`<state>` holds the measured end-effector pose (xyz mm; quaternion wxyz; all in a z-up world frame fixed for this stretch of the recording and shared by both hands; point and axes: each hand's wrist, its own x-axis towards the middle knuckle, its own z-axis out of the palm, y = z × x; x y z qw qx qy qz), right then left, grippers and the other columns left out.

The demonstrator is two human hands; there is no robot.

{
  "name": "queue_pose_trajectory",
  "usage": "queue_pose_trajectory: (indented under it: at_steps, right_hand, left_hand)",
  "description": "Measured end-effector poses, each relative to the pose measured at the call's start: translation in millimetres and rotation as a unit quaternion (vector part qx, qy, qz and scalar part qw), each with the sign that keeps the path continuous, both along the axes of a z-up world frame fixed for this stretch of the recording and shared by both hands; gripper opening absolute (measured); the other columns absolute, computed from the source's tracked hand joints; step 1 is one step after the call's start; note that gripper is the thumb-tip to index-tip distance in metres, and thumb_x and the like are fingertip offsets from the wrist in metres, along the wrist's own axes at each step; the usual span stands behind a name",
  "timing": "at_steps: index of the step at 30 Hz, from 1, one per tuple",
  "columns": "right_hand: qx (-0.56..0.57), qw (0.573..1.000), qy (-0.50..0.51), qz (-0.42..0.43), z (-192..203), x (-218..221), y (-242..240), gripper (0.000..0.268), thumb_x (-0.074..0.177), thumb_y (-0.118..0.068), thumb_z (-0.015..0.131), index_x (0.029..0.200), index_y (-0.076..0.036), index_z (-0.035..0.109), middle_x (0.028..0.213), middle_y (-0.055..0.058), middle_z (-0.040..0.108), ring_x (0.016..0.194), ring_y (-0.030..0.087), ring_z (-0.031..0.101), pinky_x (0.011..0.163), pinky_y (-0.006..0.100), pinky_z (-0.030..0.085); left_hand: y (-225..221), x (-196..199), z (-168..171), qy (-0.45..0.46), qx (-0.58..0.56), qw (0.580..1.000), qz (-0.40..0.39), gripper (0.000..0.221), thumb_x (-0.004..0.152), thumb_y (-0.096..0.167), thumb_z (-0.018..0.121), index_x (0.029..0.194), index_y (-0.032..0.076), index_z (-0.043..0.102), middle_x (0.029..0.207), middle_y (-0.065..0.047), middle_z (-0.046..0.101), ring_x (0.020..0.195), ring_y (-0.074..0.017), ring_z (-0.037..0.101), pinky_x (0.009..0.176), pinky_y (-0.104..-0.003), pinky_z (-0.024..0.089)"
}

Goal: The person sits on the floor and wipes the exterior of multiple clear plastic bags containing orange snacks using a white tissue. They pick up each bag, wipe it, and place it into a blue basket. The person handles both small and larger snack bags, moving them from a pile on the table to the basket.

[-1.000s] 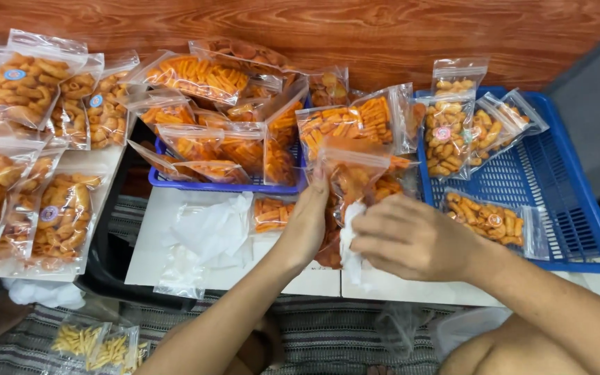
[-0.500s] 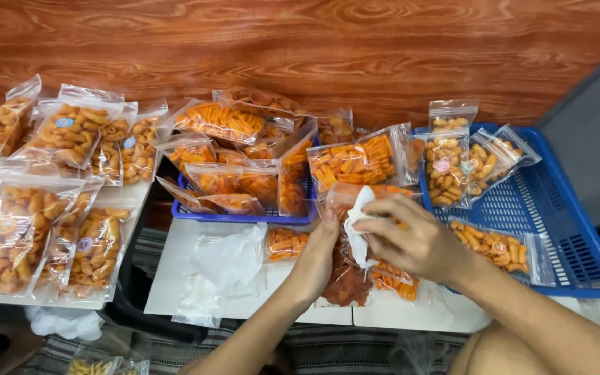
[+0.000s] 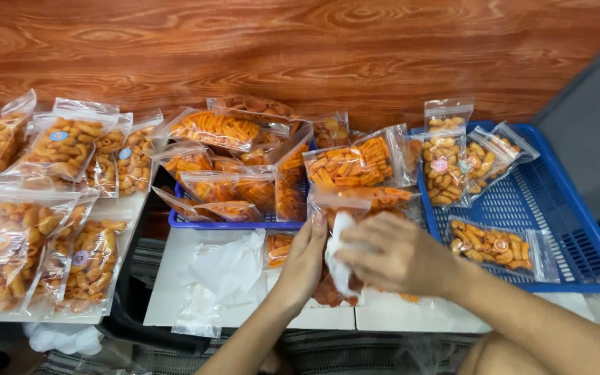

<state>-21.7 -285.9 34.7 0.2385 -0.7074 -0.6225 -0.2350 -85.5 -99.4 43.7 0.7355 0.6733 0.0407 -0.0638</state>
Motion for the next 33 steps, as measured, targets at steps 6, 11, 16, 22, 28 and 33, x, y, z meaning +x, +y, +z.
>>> queue_pose_trajectory:
  at_steps: [6,11,16,22,28,33]
  right_hand:
    - [0.022,0.999,-0.005,-0.024,-1.4,-3.0,-13.6,0.016,0.100,-0.019,0.059,0.103,-0.010,0.072,0.111,0.012,0.068,0.091,0.032,0.068,0.078,0.044,0.056]
    - [0.031,0.985,0.123,-0.114,9.7,-0.3,-21.7,0.020,0.086,-0.003,0.072,0.105,-0.007,0.074,0.112,0.011,0.070,0.097,0.029,0.070,0.081,0.043,0.059]
    - [-0.036,0.997,-0.011,-0.068,25.6,-33.3,-14.8,0.013,0.095,-0.014,0.066,0.105,-0.013,0.075,0.113,0.009,0.070,0.097,0.028,0.069,0.078,0.041,0.056]
    - [0.046,0.986,-0.107,-0.123,29.0,-5.2,-11.7,0.012,0.097,-0.009,0.064,0.103,-0.008,0.075,0.110,0.013,0.069,0.097,0.034,0.069,0.078,0.044,0.056]
    - [0.111,0.985,-0.009,-0.133,4.2,23.5,-16.9,0.014,0.098,-0.018,0.067,0.104,-0.007,0.074,0.113,0.011,0.069,0.101,0.032,0.068,0.084,0.045,0.056]
    - [0.045,0.997,-0.022,-0.055,15.8,16.9,-23.9,0.011,0.095,-0.012,0.067,0.103,-0.008,0.074,0.108,0.011,0.068,0.094,0.032,0.067,0.080,0.043,0.056]
  left_hand:
    - [0.4,3.1,-3.5,-0.069,-0.005,0.998,0.003,0.064,0.110,0.044,0.035,0.146,-0.006,0.050,0.144,-0.025,0.055,0.141,-0.0338,0.045,0.120,-0.054,0.029]
    - [1.8,16.1,-27.2,-0.081,-0.003,0.996,0.033,0.054,0.110,0.042,0.037,0.127,0.000,0.066,0.122,-0.017,0.067,0.127,-0.0252,0.055,0.113,-0.051,0.040]
    - [1.6,36.4,-44.1,-0.167,0.048,0.984,0.048,0.052,0.111,0.038,0.043,0.072,0.011,0.064,0.062,0.000,0.061,0.072,-0.0098,0.051,0.068,-0.027,0.046]
    - [8.9,43.6,-56.2,-0.197,0.137,0.970,0.047,0.058,0.113,0.034,0.036,0.065,0.009,0.057,0.055,-0.003,0.054,0.063,-0.0135,0.047,0.059,-0.031,0.043]
    - [-14.1,32.2,4.3,-0.239,0.143,0.960,0.015,0.056,0.112,0.032,0.035,0.075,0.000,0.064,0.071,-0.017,0.063,0.072,-0.0230,0.055,0.071,-0.041,0.052]
    - [-11.3,32.6,-35.6,-0.186,0.137,0.973,0.001,0.059,0.112,0.037,0.036,0.070,0.003,0.059,0.065,-0.010,0.056,0.074,-0.0200,0.051,0.068,-0.039,0.047]
